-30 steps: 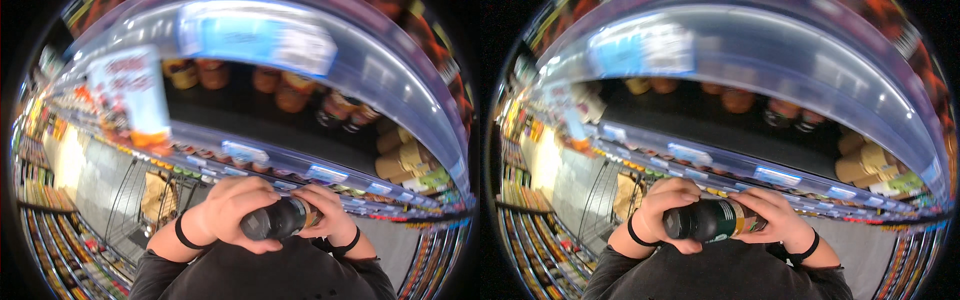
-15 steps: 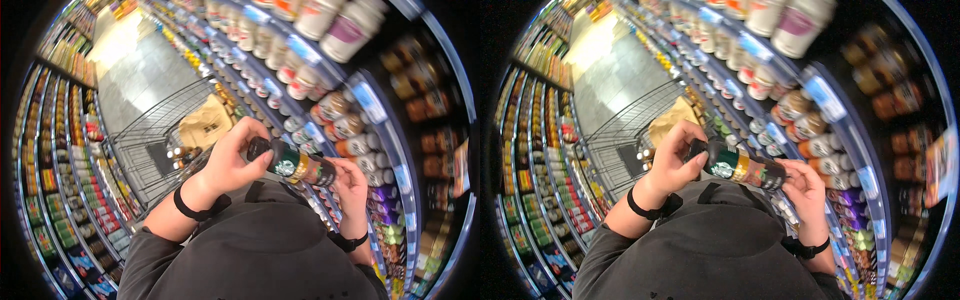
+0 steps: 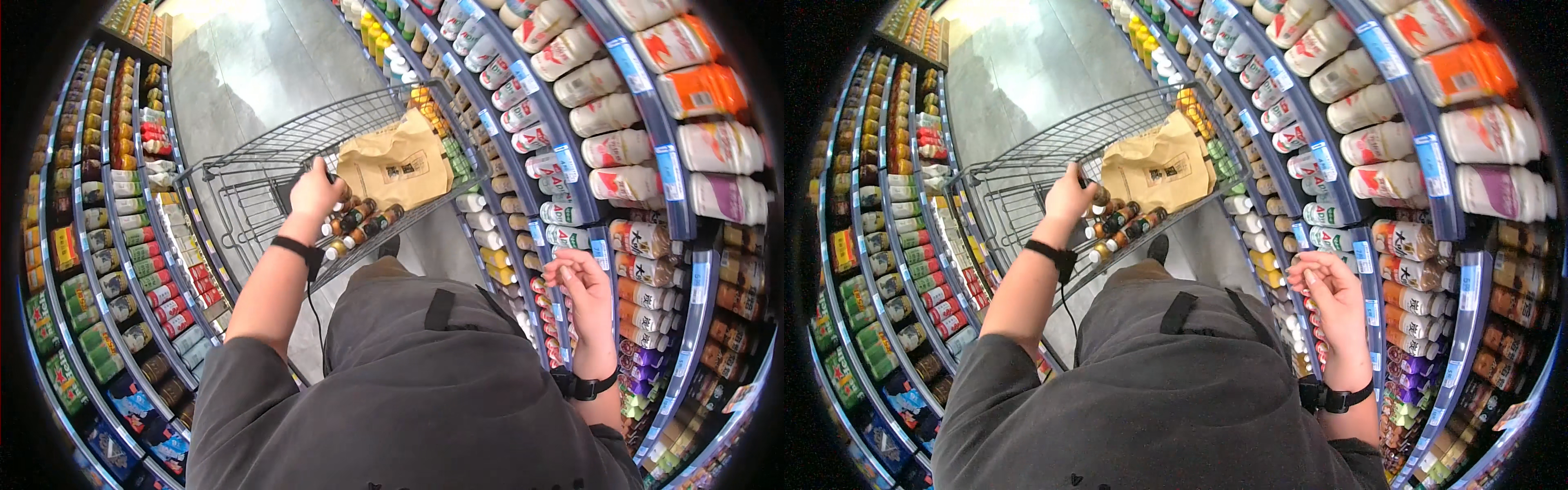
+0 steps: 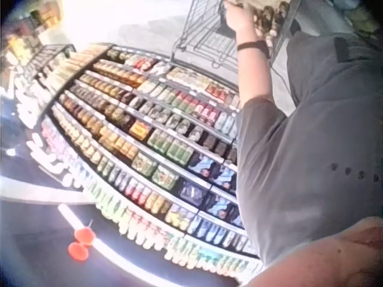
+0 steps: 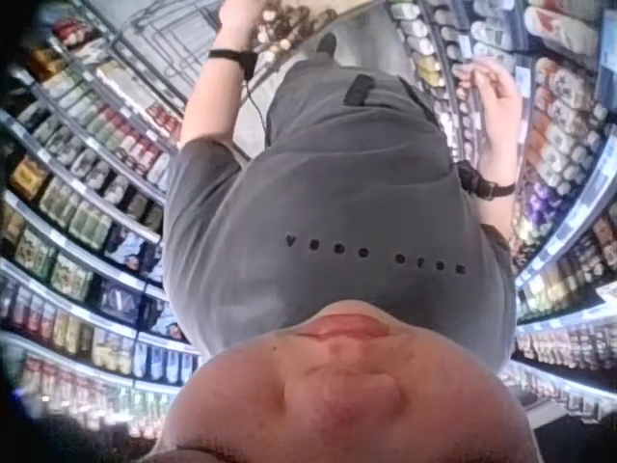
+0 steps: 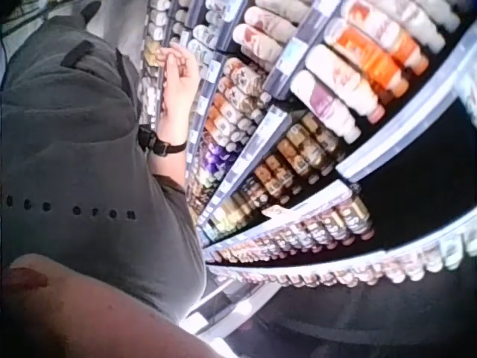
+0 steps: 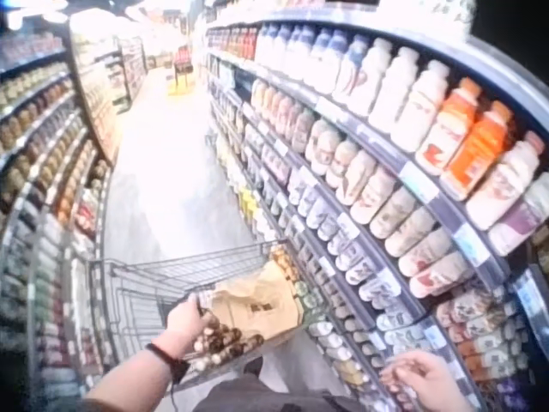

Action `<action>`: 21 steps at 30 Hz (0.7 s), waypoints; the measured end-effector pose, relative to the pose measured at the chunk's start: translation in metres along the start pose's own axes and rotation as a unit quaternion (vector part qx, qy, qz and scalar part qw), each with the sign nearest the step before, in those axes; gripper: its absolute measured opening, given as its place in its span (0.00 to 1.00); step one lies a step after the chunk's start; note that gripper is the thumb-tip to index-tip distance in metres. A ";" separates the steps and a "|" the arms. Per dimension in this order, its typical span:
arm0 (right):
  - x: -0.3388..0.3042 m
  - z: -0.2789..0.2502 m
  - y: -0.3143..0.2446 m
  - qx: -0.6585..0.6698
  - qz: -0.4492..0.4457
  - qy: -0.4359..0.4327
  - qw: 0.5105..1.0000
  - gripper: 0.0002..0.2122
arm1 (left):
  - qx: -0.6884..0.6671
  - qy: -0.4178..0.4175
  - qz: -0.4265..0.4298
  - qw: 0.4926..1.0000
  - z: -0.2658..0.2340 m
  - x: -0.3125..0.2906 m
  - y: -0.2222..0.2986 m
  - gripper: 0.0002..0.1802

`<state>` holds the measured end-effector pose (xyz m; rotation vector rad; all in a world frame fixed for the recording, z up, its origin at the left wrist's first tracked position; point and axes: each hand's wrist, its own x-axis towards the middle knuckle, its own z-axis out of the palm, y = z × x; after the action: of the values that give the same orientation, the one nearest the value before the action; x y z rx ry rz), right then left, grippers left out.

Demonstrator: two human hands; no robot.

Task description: The person selects several bottled drinks from the shelves, turning them over to check the labels before placing them into a shopping bag in a cart.

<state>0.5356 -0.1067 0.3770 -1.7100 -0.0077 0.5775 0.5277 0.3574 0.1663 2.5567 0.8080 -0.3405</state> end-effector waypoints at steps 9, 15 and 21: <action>-0.005 0.010 0.008 -0.041 0.102 0.114 0.987 0.10 | 0.018 -0.120 -0.143 0.982 0.086 0.097 -0.083 0.39; -0.021 0.024 0.015 -0.060 0.173 0.166 0.969 0.10 | 0.037 -0.179 -0.154 0.971 0.146 0.131 -0.122 0.36; -0.029 0.028 0.019 -0.097 0.220 0.173 0.955 0.11 | 0.033 -0.247 -0.202 0.947 0.167 0.147 -0.120 0.33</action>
<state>0.4943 -0.0948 0.3668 -2.0011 0.5987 0.6070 0.5575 0.4377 -0.0715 2.1872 1.1193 -1.0993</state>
